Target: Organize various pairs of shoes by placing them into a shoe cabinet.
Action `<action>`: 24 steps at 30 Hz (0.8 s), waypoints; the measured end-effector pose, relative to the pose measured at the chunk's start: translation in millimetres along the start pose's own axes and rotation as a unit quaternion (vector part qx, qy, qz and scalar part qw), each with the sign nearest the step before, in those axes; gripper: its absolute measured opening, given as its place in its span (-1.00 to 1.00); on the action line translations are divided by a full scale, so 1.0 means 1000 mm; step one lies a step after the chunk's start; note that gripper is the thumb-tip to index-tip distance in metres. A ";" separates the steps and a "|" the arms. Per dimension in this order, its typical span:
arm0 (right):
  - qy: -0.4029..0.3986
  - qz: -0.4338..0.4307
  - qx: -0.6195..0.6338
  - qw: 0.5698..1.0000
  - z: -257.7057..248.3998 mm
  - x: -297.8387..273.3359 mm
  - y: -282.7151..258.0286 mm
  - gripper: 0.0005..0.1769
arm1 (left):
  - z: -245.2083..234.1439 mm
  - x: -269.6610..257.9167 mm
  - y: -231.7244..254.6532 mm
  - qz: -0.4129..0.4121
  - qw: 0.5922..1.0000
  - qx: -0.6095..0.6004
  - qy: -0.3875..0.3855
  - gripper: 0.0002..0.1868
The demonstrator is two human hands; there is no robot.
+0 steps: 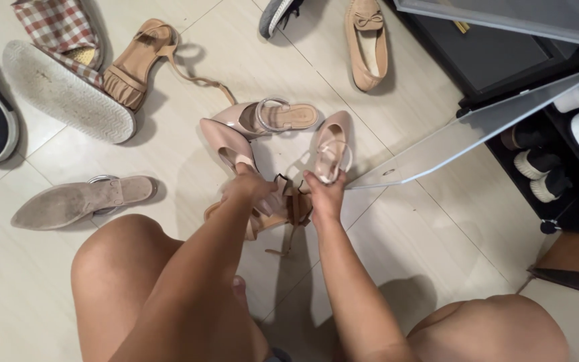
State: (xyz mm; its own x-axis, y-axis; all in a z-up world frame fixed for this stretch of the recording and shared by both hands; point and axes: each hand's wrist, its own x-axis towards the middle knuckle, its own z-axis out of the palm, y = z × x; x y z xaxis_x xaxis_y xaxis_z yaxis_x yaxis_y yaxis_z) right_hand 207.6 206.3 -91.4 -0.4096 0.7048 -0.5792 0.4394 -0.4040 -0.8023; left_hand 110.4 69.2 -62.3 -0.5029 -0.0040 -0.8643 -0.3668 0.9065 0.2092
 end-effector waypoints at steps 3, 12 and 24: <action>-0.033 -0.100 0.033 0.994 -0.009 0.029 0.041 -0.11 | 0.027 0.050 -0.001 -0.003 0.999 -0.025 0.034 0.22; -0.105 -0.309 0.010 0.945 -0.041 -0.020 0.060 -0.18 | 0.064 0.056 0.021 0.203 0.975 -0.072 0.059 -0.34; -0.155 0.024 0.384 0.910 -0.071 -0.006 0.014 -0.46 | 0.044 0.043 0.030 0.305 0.806 -0.497 -0.105 -0.45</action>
State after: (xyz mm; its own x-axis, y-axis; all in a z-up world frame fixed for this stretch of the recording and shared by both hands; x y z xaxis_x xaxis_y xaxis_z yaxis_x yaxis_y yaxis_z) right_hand 273.1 237.8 -88.6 -0.6627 0.5261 -0.5330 -0.1781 -0.8019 -0.5703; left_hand 111.7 115.1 -113.4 -0.7218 0.4798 -0.4989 -0.5998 -0.0738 0.7968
